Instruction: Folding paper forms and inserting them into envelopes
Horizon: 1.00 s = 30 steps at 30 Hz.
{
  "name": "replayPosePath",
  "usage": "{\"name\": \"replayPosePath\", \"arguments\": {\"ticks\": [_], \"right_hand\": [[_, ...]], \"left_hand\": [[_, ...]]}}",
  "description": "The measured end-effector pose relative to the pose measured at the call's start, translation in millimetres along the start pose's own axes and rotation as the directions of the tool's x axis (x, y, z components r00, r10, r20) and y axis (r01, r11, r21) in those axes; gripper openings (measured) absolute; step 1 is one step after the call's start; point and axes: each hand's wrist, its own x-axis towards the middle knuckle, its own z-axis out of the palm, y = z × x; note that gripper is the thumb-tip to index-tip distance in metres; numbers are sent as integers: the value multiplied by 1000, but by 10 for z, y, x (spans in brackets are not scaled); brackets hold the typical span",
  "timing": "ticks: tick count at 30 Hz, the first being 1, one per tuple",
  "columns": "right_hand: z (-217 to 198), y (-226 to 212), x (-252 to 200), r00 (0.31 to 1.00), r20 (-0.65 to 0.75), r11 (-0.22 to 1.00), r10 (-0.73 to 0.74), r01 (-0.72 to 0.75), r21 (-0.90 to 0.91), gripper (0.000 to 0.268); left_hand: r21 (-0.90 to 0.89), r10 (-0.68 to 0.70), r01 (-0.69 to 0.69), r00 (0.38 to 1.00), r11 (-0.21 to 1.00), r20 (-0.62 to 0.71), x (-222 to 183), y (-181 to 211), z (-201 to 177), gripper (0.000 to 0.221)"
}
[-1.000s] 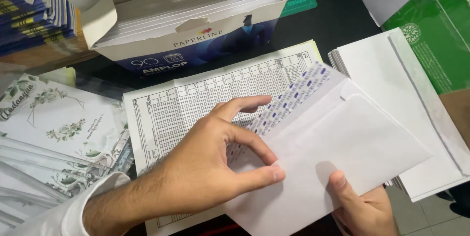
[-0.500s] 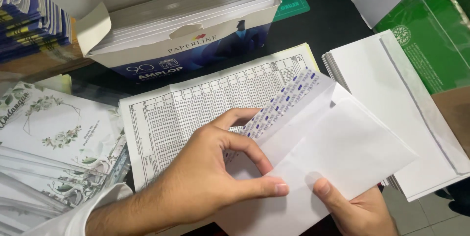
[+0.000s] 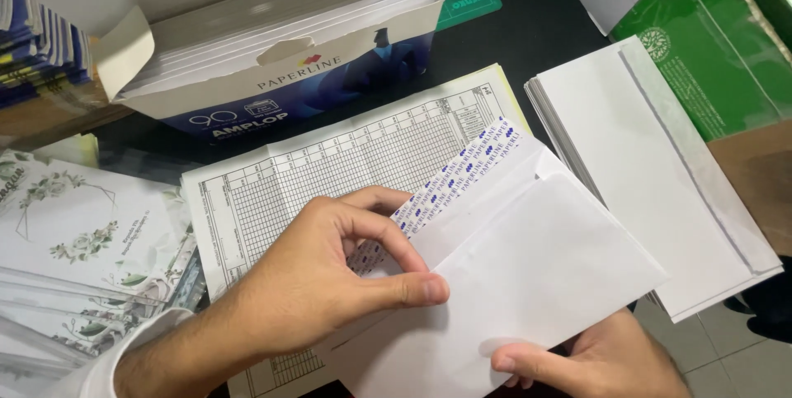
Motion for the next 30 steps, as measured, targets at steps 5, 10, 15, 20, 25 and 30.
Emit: {"name": "replayPosePath", "arguments": {"ticks": [5, 10, 15, 20, 25, 30], "right_hand": [[-28, 19, -3, 997, 25, 995, 76, -78, 66, 16], [-96, 133, 6, 999, 16, 998, 38, -39, 46, 17], [-77, 104, 5, 999, -4, 998, 54, -54, 44, 20], [-48, 227, 18, 991, -54, 953, -123, 133, 272, 20], [17, 176, -61, 976, -208, 925, -69, 140, 353, 32], [120, 219, -153, 907, -368, 780, -203, 377, 499, 40]], "left_hand": [[107, 267, -252, 950, 962, -164, -33, 84, -5, 9], [297, 407, -374, 912, 879, -56, -64, 9, 101, 13], [212, 295, -273, 952, 938, -80, -50, 36, 84, 9], [243, 285, -238, 942, 940, -177, -62, 59, 65, 11], [147, 341, -309, 887, 939, -312, -14, 95, -53, 9], [0, 258, -299, 821, 954, -510, 69, 63, -120, 6]]}}
